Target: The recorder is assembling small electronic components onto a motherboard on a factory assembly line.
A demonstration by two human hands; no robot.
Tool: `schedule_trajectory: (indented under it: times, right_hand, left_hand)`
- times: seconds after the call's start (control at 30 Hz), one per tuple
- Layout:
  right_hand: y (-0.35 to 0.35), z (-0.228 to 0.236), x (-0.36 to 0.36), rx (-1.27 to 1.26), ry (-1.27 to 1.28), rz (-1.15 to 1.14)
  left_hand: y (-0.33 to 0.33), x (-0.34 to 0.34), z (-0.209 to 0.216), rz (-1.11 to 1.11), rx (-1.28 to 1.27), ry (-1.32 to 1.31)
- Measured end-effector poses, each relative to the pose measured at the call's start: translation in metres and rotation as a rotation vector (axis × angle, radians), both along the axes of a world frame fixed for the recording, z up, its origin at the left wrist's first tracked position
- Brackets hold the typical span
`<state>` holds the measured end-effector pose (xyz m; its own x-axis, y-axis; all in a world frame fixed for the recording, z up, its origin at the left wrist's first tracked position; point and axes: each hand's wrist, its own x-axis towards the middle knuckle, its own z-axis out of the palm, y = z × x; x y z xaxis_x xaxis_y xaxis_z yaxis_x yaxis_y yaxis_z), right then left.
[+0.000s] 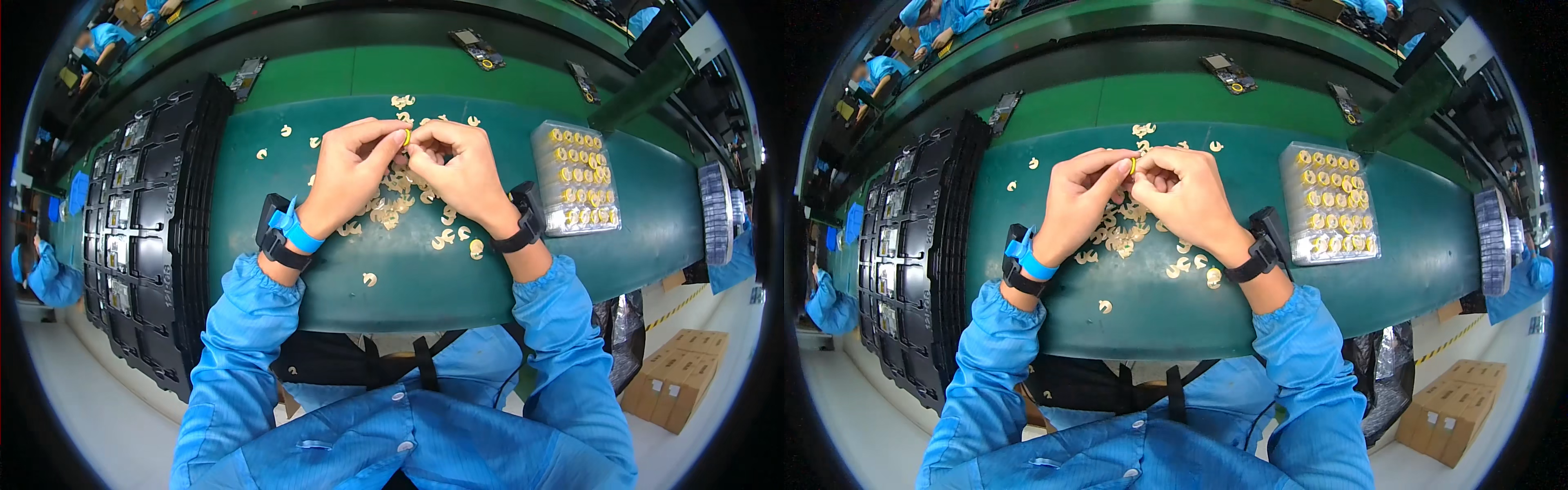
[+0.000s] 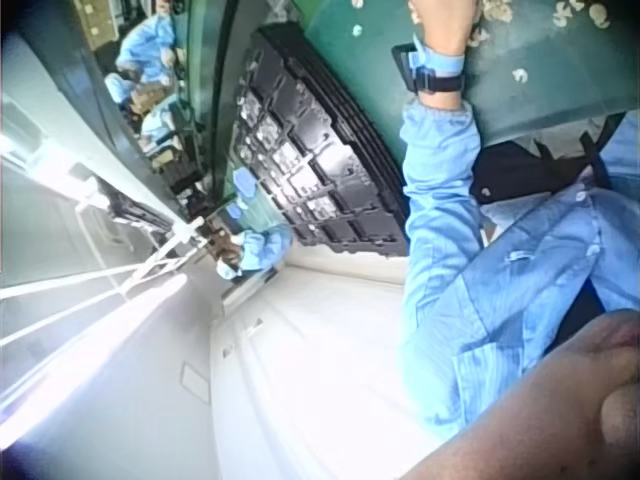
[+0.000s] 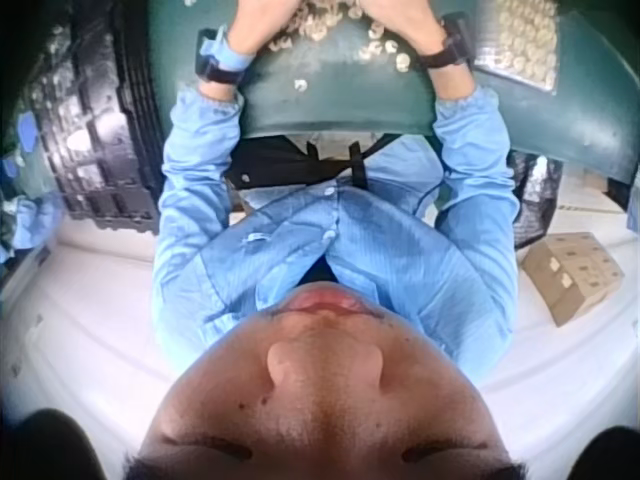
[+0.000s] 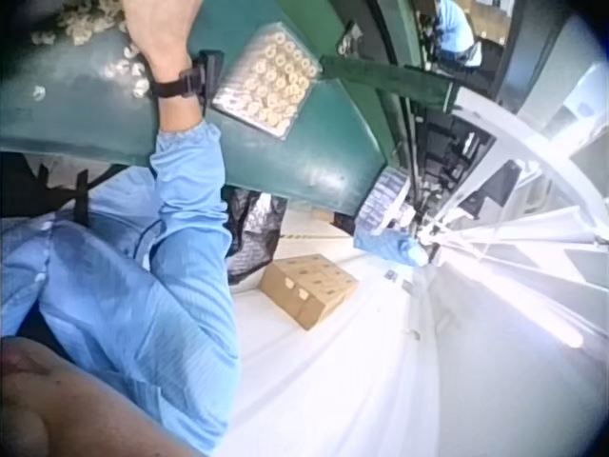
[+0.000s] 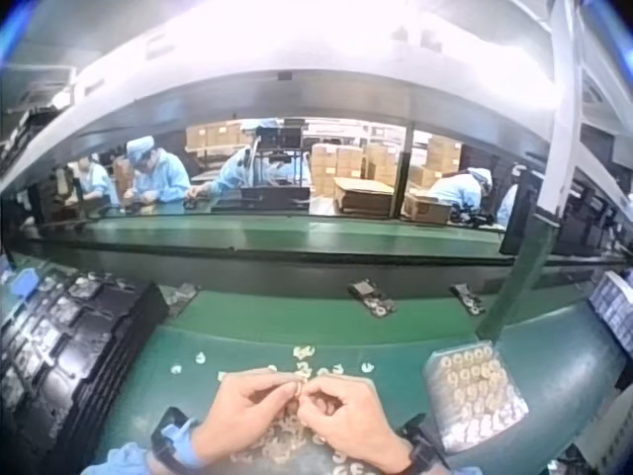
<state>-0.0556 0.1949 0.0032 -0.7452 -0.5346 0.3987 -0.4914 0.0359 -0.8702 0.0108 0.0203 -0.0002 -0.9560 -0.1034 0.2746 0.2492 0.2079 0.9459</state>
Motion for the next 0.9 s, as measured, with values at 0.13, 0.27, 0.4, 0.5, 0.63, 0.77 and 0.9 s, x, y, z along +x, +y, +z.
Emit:
schedule_trajectory:
  times: [0.13, 0.27, 0.4, 0.5, 0.63, 0.77, 0.9]
  right_hand:
    - [-0.002, 0.0, 0.0, -0.017, 0.013, -0.032]
    - [0.003, 0.001, -0.001, -0.055, 0.012, -0.016]
    - [0.001, 0.0, 0.002, -0.124, -0.069, -0.003]
    - [0.007, 0.005, -0.001, -0.062, -0.113, 0.04]
    - [0.017, 0.02, -0.006, 0.196, -0.144, 0.122]
    - [0.013, 0.021, -0.004, 0.31, 0.017, -0.168]
    - [0.01, 0.014, -0.006, 0.072, 0.16, -0.062]
  left_hand:
    - [-0.003, 0.001, 0.002, -0.043, -0.076, 0.033]
    - [0.002, -0.001, 0.006, -0.122, -0.092, 0.037]
    - [0.0, 0.002, 0.006, -0.1, 0.118, -0.055]
    - [-0.002, 0.001, 0.004, -0.026, 0.159, -0.023]
    - [-0.007, -0.002, 0.002, 0.099, 0.142, 0.021]
    - [-0.007, -0.003, 0.001, 0.058, 0.035, -0.005]
    - [-0.006, -0.002, 0.004, -0.01, 0.047, -0.038]
